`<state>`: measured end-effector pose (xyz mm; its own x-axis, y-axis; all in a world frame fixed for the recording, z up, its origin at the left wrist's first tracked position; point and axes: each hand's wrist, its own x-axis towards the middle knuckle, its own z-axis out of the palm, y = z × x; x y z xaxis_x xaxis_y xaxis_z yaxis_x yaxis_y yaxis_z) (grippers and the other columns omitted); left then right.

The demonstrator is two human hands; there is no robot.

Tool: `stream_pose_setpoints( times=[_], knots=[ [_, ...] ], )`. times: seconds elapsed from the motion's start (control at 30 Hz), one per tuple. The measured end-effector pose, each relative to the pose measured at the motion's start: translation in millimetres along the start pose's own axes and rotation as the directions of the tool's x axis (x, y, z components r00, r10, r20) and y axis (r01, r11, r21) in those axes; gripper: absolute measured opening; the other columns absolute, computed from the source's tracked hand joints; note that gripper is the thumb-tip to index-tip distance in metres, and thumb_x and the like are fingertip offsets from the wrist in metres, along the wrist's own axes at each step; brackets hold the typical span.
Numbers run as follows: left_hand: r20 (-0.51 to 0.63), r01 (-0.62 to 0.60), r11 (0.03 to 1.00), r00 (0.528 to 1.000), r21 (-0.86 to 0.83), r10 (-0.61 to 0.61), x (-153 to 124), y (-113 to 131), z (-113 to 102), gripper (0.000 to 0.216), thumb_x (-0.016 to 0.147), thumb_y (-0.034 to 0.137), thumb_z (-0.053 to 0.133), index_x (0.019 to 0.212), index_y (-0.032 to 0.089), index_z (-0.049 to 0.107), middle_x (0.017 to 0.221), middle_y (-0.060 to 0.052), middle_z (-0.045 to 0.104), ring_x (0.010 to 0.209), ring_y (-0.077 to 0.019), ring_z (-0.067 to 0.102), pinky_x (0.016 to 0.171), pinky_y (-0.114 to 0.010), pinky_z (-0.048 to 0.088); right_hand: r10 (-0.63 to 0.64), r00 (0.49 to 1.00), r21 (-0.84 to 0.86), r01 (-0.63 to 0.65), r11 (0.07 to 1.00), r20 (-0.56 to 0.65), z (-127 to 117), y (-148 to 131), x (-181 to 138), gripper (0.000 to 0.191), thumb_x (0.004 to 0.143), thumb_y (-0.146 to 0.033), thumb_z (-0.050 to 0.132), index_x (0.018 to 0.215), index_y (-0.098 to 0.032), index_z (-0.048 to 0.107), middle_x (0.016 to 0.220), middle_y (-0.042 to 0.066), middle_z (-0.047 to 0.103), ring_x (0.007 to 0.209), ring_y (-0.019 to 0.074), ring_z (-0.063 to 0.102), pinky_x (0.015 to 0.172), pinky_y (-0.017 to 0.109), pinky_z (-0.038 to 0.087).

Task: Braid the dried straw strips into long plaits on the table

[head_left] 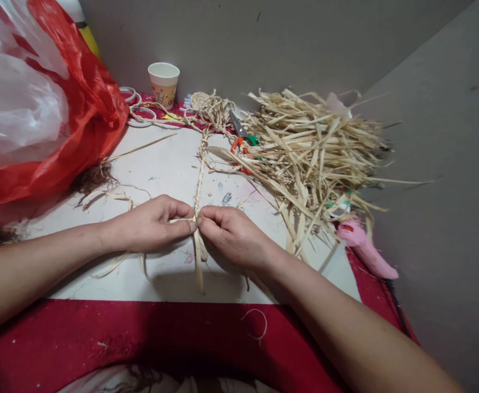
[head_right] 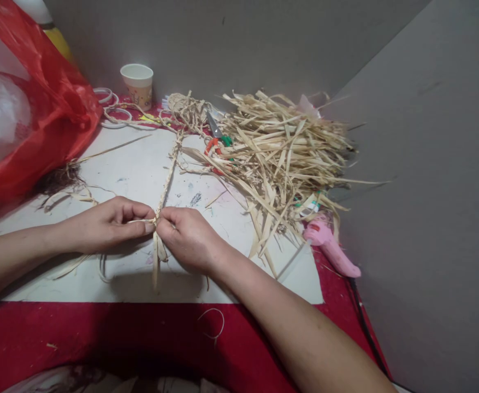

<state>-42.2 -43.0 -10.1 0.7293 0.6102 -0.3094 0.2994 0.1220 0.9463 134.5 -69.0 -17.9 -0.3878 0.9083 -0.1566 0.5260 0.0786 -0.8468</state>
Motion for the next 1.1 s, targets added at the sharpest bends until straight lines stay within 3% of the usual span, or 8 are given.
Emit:
stream_pose_setpoints(
  times=[0.33, 0.6, 0.8, 0.97, 1.1],
  knots=[
    [-0.109, -0.012, 0.997, 0.994, 0.079, 0.021, 1.7, -1.4, 3.6, 0.023, 0.082, 0.026, 0.046, 0.062, 0.015, 0.051, 0.051, 0.007, 0.034, 0.045, -0.0046, 0.025, 0.042, -0.017, 0.024, -0.011, 0.999, -0.017, 0.012, 1.000, 0.035, -3.7, -1.0, -0.4, 0.021, 0.082, -0.020, 0.039, 0.061, -0.018, 0.039, 0.058, -0.004, 0.040, 0.056, 0.0091, 0.035, 0.055, 0.021, 0.029],
    [-0.040, 0.061, 0.976, 0.998, 0.207, -0.054, 3.7, 8.7, -1.7, 0.025, 0.083, 0.028, 0.043, 0.064, 0.016, 0.053, 0.052, 0.006, 0.034, 0.046, -0.0061, 0.027, 0.043, -0.019, 0.023, -0.037, 0.997, -0.028, 0.038, 0.999, 0.064, -3.6, 0.7, 0.7, 0.020, 0.082, -0.020, 0.039, 0.062, -0.018, 0.043, 0.060, -0.003, 0.044, 0.058, 0.0094, 0.038, 0.055, 0.021, 0.030],
    [-0.002, 0.041, 0.975, 0.999, 0.218, -0.041, 6.1, 5.9, -8.1, 0.026, 0.084, 0.030, 0.043, 0.064, 0.016, 0.053, 0.054, 0.005, 0.035, 0.049, -0.0069, 0.027, 0.045, -0.019, 0.024, -0.044, 0.998, -0.024, 0.045, 0.999, 0.050, -3.4, 1.0, 1.2, 0.022, 0.082, -0.022, 0.040, 0.062, -0.017, 0.045, 0.059, -0.004, 0.044, 0.055, 0.0086, 0.037, 0.054, 0.021, 0.030],
    [-0.026, 0.064, 0.982, 0.998, 0.179, -0.061, 6.6, 5.4, -6.8, 0.028, 0.081, 0.028, 0.045, 0.056, 0.017, 0.043, 0.051, 0.006, 0.029, 0.046, -0.0059, 0.023, 0.042, -0.020, 0.020, -0.037, 0.998, -0.034, 0.039, 0.999, 0.057, -3.5, -0.7, 1.7, 0.023, 0.082, -0.021, 0.041, 0.059, -0.018, 0.040, 0.057, -0.004, 0.042, 0.054, 0.0084, 0.035, 0.051, 0.020, 0.029],
    [-0.083, 0.084, 0.983, 0.994, 0.164, -0.071, 4.8, 4.0, -3.1, 0.027, 0.081, 0.029, 0.045, 0.057, 0.017, 0.049, 0.050, 0.006, 0.031, 0.044, -0.0058, 0.023, 0.041, -0.021, 0.019, 0.012, 0.985, 0.065, -0.024, 0.998, 0.171, -9.3, -3.5, 1.1, 0.026, 0.085, -0.025, 0.040, 0.060, -0.017, 0.044, 0.057, -0.003, 0.045, 0.053, 0.0086, 0.039, 0.051, 0.021, 0.031]
  ],
)
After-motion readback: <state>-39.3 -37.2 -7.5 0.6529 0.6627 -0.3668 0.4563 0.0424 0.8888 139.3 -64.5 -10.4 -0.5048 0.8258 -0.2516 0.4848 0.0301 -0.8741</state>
